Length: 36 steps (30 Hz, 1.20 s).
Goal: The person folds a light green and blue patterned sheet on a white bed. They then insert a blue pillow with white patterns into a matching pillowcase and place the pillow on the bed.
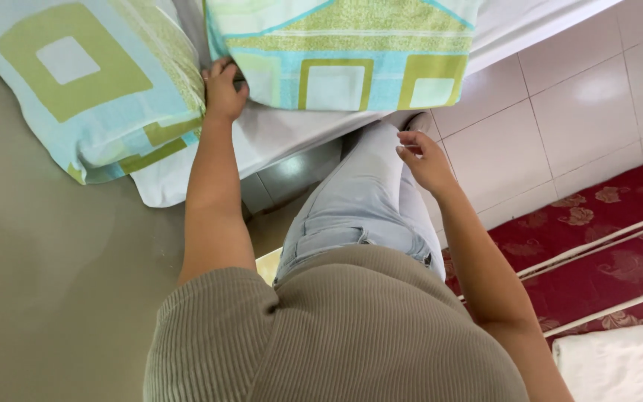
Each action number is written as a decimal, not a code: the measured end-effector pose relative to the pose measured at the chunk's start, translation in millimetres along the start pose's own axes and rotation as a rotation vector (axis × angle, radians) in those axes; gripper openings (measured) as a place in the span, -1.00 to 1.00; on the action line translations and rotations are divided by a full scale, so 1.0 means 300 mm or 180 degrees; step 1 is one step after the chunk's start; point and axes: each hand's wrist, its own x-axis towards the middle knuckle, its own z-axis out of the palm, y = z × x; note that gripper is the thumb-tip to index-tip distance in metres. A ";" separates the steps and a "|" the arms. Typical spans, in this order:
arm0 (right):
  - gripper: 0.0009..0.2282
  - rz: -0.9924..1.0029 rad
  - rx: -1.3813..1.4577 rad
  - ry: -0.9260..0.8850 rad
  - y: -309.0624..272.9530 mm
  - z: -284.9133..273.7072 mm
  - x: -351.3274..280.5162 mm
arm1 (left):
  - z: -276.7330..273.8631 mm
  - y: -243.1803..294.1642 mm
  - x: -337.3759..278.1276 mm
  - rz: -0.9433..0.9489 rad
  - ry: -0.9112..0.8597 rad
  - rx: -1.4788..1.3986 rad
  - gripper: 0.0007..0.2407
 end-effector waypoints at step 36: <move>-0.73 0.0708 0.1187 0.0168 0.160 -0.037 -0.177 | 0.333 1.326 -0.060 0.2274 -0.1992 -0.0153 -0.60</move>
